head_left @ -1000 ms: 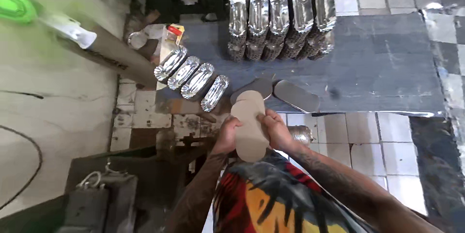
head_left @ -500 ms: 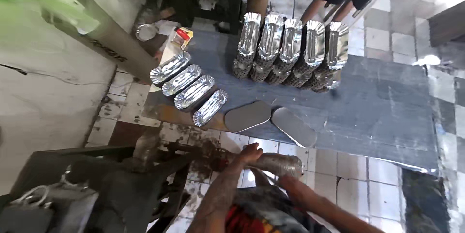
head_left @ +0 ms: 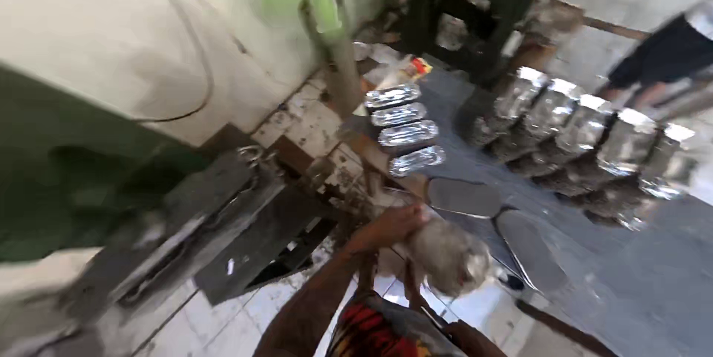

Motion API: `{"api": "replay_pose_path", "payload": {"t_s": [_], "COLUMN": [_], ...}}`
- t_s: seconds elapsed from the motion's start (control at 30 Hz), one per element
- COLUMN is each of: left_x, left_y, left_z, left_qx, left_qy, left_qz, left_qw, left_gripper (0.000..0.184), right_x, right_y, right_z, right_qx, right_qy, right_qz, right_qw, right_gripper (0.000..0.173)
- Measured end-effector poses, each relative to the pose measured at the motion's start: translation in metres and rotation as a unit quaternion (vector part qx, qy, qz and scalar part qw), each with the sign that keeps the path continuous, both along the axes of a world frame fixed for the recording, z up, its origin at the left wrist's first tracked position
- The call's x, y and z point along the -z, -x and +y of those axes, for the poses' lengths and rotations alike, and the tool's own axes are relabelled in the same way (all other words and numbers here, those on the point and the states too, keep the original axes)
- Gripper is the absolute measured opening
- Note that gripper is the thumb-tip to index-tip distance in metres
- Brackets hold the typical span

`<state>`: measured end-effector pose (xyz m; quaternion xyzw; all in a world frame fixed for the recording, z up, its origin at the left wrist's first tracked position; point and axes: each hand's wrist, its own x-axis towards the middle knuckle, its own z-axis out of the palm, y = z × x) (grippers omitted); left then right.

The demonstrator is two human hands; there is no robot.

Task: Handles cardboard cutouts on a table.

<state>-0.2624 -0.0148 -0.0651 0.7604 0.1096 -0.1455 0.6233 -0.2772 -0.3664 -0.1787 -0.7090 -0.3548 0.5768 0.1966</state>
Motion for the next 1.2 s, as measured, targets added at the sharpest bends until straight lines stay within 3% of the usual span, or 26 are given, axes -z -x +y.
{"api": "replay_pose_path", "payload": {"t_s": [0.07, 0.13, 0.2, 0.27, 0.33, 0.4, 0.47, 0.53, 0.63, 0.67, 0.73, 0.8, 0.87, 0.97, 1.07, 1.13, 1.17, 1.2], "left_x": [-0.027, -0.037, -0.045, -0.031, -0.004, 0.014, 0.013, -0.014, -0.025, -0.012, 0.01, -0.006, -0.041, -0.071, -0.078, -0.092, -0.092, -0.087], "left_y": [0.022, 0.022, 0.034, 0.074, 0.12, 0.172, 0.217, 0.255, 0.329, 0.355, 0.396, 0.41, 0.415, 0.42, 0.415, 0.405, 0.404, 0.405], "left_z": [0.053, 0.102, 0.124, 0.121, 0.14, 0.181, 0.203, 0.197, 0.204, 0.219, 0.24, 0.229, 0.186, 0.122, 0.082, 0.067, 0.06, 0.052], "left_qx": [-0.168, -0.304, -0.357, -0.324, -0.293, -0.312, -0.292, -0.204, -0.064, -0.039, 0.0, 0.003, -0.025, -0.056, -0.056, -0.108, -0.142, -0.166], "left_qy": [0.054, 0.129, 0.056, -0.114, -0.301, -0.374, -0.361, -0.359, -0.385, -0.396, -0.418, -0.436, -0.417, -0.298, -0.182, -0.119, -0.095, -0.083], "left_qz": [-0.027, -0.135, -0.201, -0.138, 0.009, 0.15, 0.182, 0.147, 0.163, 0.177, 0.176, 0.167, 0.087, -0.039, -0.017, 0.055, 0.064, 0.06], "left_qw": [0.984, 0.934, 0.911, 0.929, 0.907, 0.861, 0.867, 0.899, 0.906, 0.9, 0.891, 0.884, 0.904, 0.952, 0.982, 0.985, 0.983, 0.981], "left_gripper": [0.047, 0.037, 0.04, 0.047, 0.055, 0.071, 0.063, 0.05, 0.045, 0.046, 0.045, 0.044, 0.035, 0.033, 0.027, 0.039, 0.046, 0.042], "right_x": [0.004, 0.015, 0.009, -0.002, -0.016, -0.03, -0.052, -0.07, -0.086, -0.087, -0.089, -0.081, -0.078, -0.072, -0.084, -0.092, -0.093, -0.108], "right_y": [-0.007, -0.011, -0.013, -0.013, -0.009, -0.006, 0.005, 0.015, 0.037, 0.044, 0.057, 0.075, 0.111, 0.195, 0.267, 0.261, 0.243, 0.215], "right_z": [0.013, 0.031, 0.066, 0.107, 0.151, 0.201, 0.25, 0.302, 0.381, 0.408, 0.457, 0.5, 0.518, 0.529, 0.544, 0.548, 0.545, 0.535], "right_qx": [0.002, 0.032, 0.067, 0.111, 0.16, 0.192, 0.191, 0.098, -0.171, -0.261, -0.412, -0.439, -0.426, -0.392, -0.42, -0.47, -0.504, -0.547], "right_qy": [-0.057, -0.09, -0.1, -0.141, -0.195, -0.246, -0.303, -0.421, -0.537, -0.535, -0.436, -0.37, -0.331, -0.363, -0.323, -0.34, -0.373, -0.404], "right_qz": [-0.023, -0.038, -0.042, -0.064, -0.096, -0.126, -0.177, -0.259, -0.343, -0.356, -0.361, -0.382, -0.373, -0.282, -0.208, -0.198, -0.182, -0.161], "right_qw": [0.998, 0.995, 0.992, 0.982, 0.963, 0.942, 0.917, 0.864, 0.752, 0.721, 0.714, 0.724, 0.755, 0.797, 0.822, 0.79, 0.757, 0.715], "right_gripper": [0.035, 0.035, 0.037, 0.034, 0.03, 0.03, 0.03, 0.03, 0.028, 0.026, 0.031, 0.035, 0.039, 0.034, 0.035, 0.036, 0.037, 0.039]}}
